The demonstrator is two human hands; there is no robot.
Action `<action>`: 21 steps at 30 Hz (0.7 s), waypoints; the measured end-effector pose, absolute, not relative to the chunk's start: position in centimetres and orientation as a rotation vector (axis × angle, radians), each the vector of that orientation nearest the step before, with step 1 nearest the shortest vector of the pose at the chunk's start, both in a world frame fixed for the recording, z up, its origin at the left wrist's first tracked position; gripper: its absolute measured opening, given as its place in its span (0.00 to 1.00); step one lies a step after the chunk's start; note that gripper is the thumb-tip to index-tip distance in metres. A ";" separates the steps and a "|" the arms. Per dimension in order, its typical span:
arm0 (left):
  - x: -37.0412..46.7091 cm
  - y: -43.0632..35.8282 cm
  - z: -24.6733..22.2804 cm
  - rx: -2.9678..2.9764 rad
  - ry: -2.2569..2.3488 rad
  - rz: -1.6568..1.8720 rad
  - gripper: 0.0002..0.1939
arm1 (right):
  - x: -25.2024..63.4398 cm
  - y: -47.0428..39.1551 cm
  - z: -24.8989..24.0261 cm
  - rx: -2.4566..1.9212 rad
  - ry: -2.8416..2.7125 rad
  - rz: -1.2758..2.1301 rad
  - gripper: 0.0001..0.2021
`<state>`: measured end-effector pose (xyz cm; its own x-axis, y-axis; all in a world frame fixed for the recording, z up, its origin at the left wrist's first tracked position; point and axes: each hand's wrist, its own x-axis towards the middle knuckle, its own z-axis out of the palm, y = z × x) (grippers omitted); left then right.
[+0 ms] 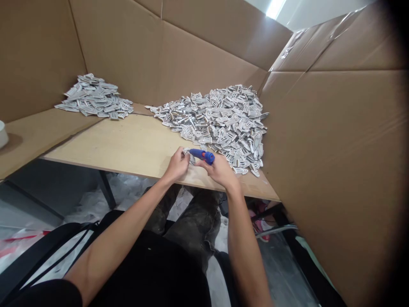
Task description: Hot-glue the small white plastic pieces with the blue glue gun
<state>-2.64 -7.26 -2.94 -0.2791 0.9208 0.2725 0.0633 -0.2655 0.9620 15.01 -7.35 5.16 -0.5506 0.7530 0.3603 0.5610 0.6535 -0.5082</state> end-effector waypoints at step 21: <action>-2.7 -6.9 -2.7 1.154 1.170 1.578 0.07 | 15.7 -7.1 5.8 -1.108 -1.832 -0.069 0.23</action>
